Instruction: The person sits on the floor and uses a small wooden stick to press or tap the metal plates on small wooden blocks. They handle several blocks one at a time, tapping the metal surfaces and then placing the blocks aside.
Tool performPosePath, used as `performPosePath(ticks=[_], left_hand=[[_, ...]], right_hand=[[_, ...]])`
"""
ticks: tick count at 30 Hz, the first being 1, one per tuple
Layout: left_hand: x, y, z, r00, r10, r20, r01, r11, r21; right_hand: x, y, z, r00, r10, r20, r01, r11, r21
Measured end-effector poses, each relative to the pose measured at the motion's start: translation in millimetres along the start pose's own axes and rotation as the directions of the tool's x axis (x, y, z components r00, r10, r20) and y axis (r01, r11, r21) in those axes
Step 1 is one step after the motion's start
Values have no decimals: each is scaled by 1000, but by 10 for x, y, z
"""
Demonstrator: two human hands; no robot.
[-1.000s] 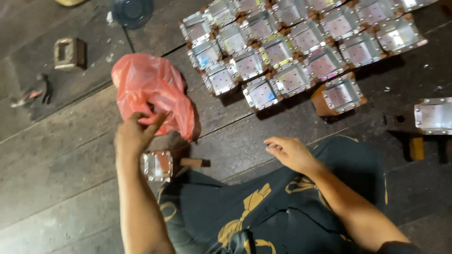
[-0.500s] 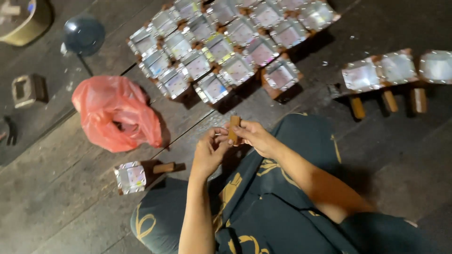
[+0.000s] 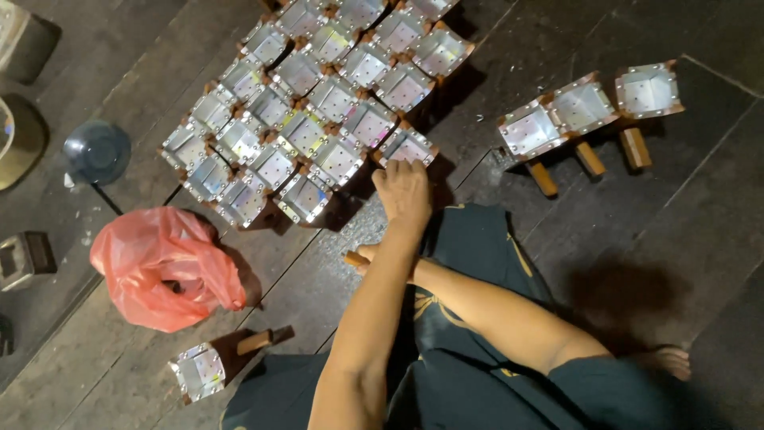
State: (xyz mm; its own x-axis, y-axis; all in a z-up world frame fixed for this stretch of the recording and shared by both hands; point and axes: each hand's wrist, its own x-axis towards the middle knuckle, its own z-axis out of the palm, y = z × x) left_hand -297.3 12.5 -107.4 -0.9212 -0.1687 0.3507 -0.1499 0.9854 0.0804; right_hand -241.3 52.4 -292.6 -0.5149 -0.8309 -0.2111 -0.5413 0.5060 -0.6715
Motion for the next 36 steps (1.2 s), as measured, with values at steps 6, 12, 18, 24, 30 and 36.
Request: performPosePath(ticks=[6, 12, 18, 24, 30, 36], left_hand=[[-139, -318, -238, 991, 77, -106, -73, 997, 37], [-737, -728, -1180, 997, 11, -81, -35, 953, -301], [-1587, -1220, -1939, 935, -257, -244, 94, 844, -528], [-2357, -1604, -1492, 869, -405, -285, 235, 844, -483], [-2552, -1498, -1312, 948, -218, -234, 143, 944, -298], [-2667, -1428, -1435, 971, -132, -198, 84, 968, -236]], right_hand=[[-171, -287, -184, 977, -138, 162, 181, 940, -288], [-322, -545, 203, 938, -347, -5, 329, 894, -304], [-811, -1234, -810, 852, -348, 391, 407, 910, -76], [-855, -1558, -1412, 896, -10, 443, 103, 977, -188], [-720, -1560, -1474, 983, 107, 147, -150, 934, 324], [-569, -1445, -1055, 993, 83, 88, -121, 718, 685]])
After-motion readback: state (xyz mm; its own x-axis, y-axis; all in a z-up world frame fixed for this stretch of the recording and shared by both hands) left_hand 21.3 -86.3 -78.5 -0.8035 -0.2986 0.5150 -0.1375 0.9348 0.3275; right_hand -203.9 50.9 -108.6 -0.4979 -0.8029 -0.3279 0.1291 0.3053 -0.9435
